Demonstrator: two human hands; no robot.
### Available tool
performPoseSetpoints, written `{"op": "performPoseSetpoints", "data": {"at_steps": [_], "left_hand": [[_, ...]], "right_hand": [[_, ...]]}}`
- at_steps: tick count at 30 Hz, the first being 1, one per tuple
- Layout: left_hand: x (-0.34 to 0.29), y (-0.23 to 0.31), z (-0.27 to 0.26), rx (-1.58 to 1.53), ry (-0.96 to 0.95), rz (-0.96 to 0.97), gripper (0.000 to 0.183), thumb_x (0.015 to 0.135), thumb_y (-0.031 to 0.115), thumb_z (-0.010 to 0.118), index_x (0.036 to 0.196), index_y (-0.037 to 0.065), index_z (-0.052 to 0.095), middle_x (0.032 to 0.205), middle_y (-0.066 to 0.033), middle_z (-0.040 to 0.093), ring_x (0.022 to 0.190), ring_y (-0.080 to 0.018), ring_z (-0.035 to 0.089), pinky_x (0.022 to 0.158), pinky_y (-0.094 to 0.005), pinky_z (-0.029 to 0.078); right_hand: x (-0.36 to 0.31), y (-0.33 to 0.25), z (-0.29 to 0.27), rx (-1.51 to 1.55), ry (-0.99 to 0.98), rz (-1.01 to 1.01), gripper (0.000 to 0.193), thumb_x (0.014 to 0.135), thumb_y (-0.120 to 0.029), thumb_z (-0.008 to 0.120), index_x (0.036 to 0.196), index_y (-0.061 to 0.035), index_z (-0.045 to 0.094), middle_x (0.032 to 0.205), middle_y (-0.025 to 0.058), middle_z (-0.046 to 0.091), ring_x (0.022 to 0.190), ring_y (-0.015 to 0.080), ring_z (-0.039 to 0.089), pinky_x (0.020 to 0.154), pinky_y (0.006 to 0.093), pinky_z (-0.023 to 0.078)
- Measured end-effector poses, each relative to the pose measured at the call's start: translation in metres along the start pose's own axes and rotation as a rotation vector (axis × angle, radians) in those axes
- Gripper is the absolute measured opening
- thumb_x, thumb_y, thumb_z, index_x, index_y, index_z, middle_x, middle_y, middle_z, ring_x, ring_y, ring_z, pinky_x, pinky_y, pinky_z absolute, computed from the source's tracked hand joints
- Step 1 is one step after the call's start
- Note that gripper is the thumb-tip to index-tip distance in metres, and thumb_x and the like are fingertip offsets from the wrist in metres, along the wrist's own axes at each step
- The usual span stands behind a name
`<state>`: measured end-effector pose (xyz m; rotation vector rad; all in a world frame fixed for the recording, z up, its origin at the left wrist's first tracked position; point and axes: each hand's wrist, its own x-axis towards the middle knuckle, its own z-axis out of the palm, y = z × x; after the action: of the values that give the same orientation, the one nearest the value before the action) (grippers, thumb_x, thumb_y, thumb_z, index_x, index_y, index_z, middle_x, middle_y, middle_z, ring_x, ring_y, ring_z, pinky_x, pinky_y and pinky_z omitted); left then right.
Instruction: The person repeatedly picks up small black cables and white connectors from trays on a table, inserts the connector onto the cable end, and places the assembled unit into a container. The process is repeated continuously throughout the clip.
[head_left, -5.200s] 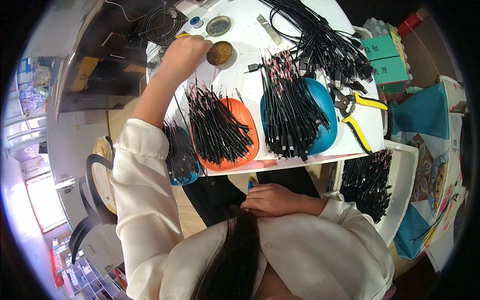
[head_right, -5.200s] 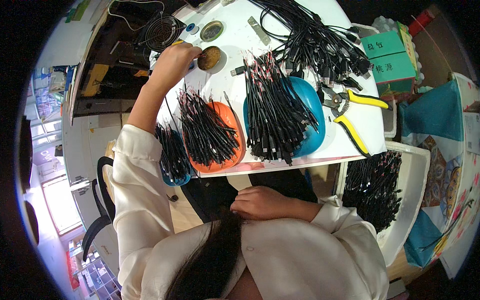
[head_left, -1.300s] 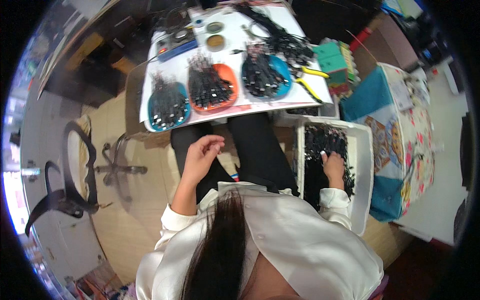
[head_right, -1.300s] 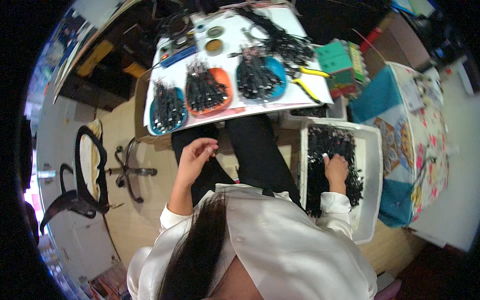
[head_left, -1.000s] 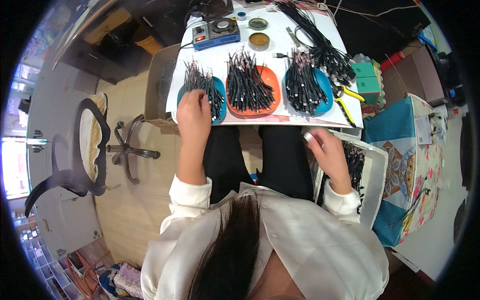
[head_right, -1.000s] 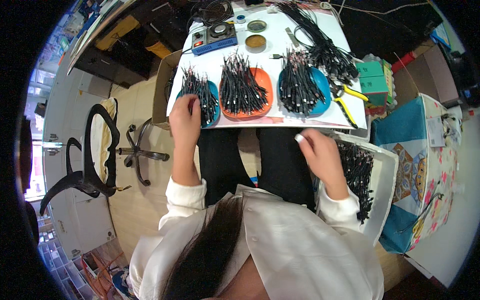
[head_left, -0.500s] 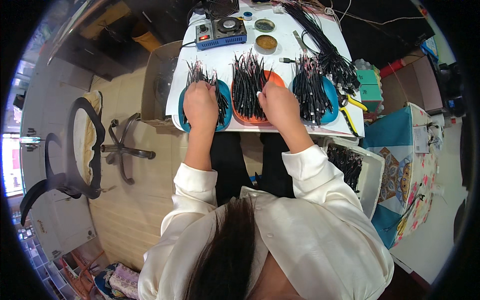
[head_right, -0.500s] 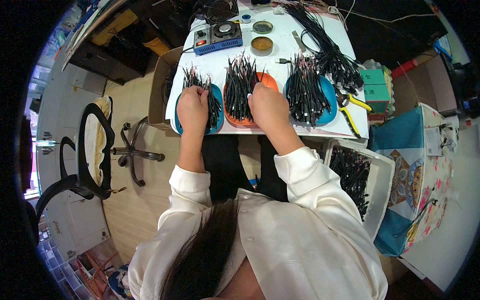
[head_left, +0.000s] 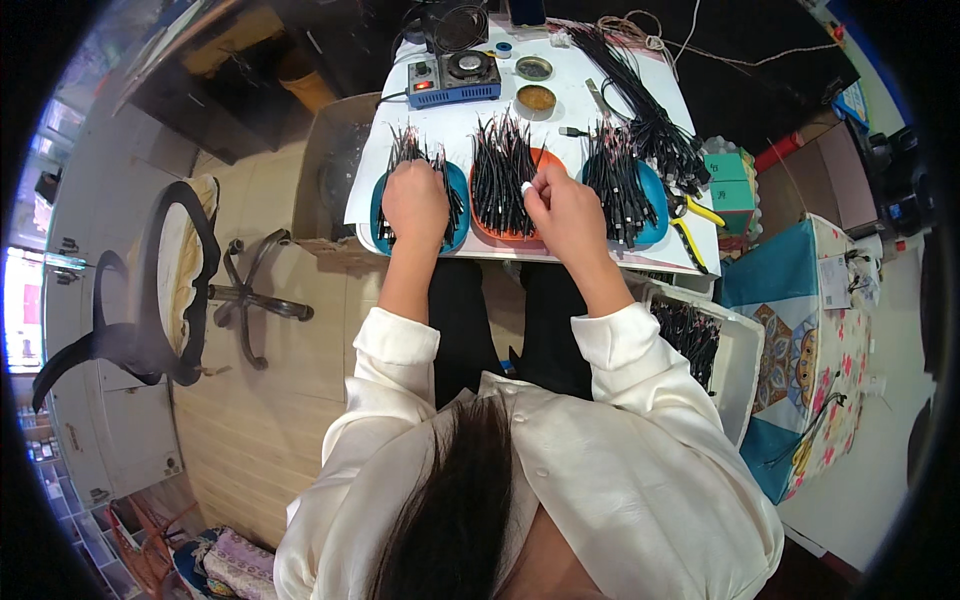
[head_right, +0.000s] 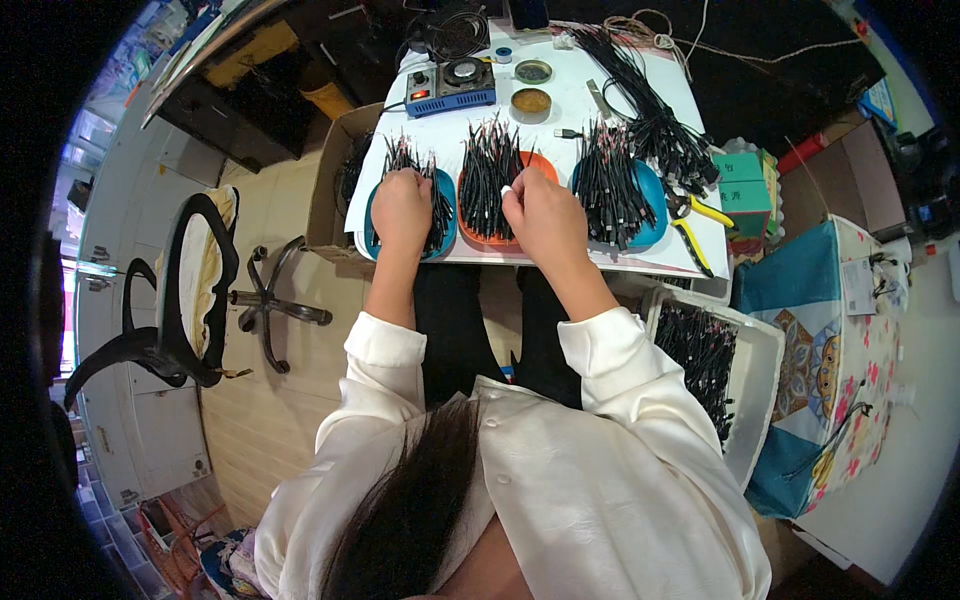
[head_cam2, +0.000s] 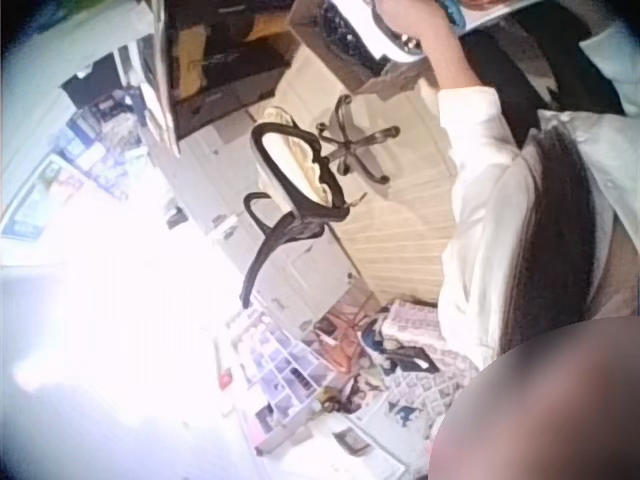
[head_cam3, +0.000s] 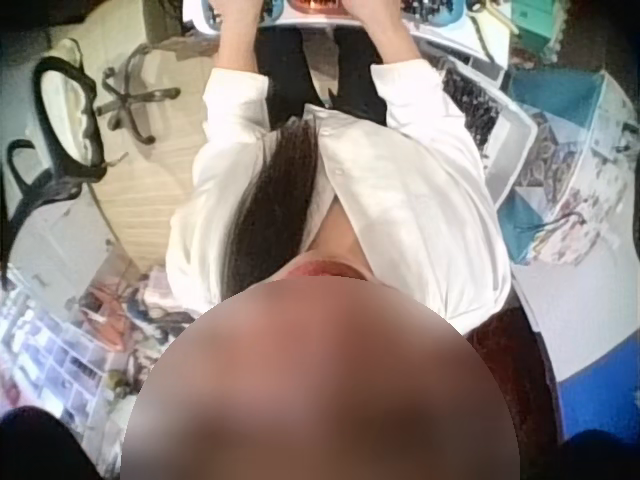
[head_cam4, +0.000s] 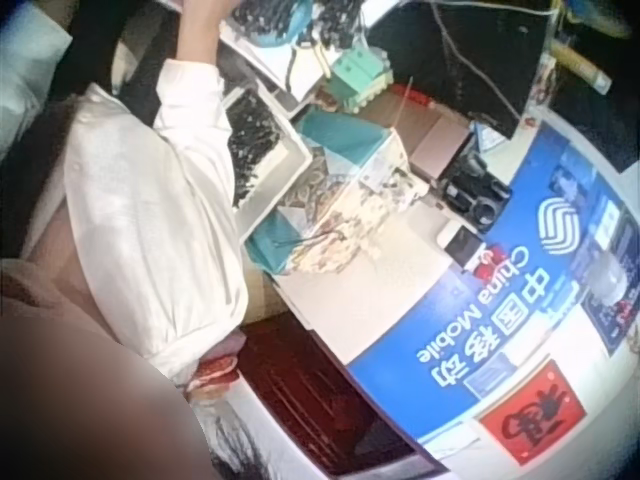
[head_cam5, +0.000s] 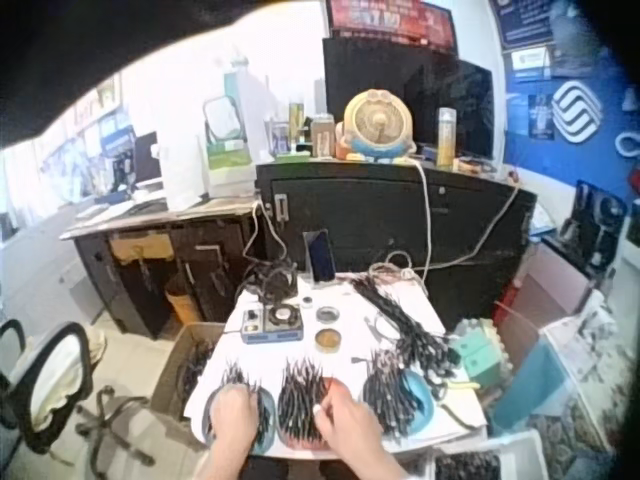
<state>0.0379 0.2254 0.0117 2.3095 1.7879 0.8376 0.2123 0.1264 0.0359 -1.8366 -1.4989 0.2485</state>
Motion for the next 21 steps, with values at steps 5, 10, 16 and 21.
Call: {"op": "performPoseSetpoints", "data": {"at_steps": [5,10,16,21], "left_hand": [[0.003,0.000,0.002,0.036,-0.033,-0.008,0.016,0.080,0.015,0.067,0.078,0.000,0.066,0.083,-0.0191,0.065,0.081,-0.0371,0.064,0.070,-0.0440,0.052],[0.006,-0.006,-0.005,-0.142,-0.034,-0.175,0.015,0.081,0.015,0.063,0.076,0.001,0.067,0.083,-0.0187,0.066,0.082,-0.0363,0.064,0.070,-0.0434,0.052],[-0.005,-0.005,-0.002,-0.052,0.021,0.021,0.020,0.075,0.019,0.076,0.075,0.001,0.066,0.081,-0.0181,0.065,0.077,-0.0370,0.063,0.067,-0.0453,0.050],[-0.002,-0.010,0.004,-0.119,0.045,-0.072,0.020,0.077,0.021,0.075,0.080,0.002,0.071,0.071,-0.0166,0.066,0.070,-0.0344,0.066,0.064,-0.0423,0.051]], "right_hand": [[-0.007,-0.001,-0.005,0.030,0.007,-0.019,0.015,0.084,-0.018,0.063,0.085,-0.0039,0.058,0.075,0.0136,0.065,0.068,0.0348,0.064,0.061,0.0435,0.050],[-0.012,-0.002,-0.010,0.096,0.022,-0.053,0.014,0.084,-0.017,0.063,0.085,-0.0039,0.058,0.074,0.0132,0.065,0.067,0.0341,0.064,0.060,0.0426,0.050],[-0.016,-0.004,-0.006,0.066,0.006,-0.079,0.014,0.083,-0.016,0.063,0.084,-0.0038,0.058,0.072,0.0131,0.065,0.066,0.0338,0.064,0.059,0.0425,0.050],[-0.020,-0.002,-0.006,0.081,0.003,-0.071,0.014,0.084,-0.016,0.063,0.083,-0.0033,0.058,0.072,0.0133,0.065,0.066,0.0335,0.064,0.059,0.0424,0.050]]}}
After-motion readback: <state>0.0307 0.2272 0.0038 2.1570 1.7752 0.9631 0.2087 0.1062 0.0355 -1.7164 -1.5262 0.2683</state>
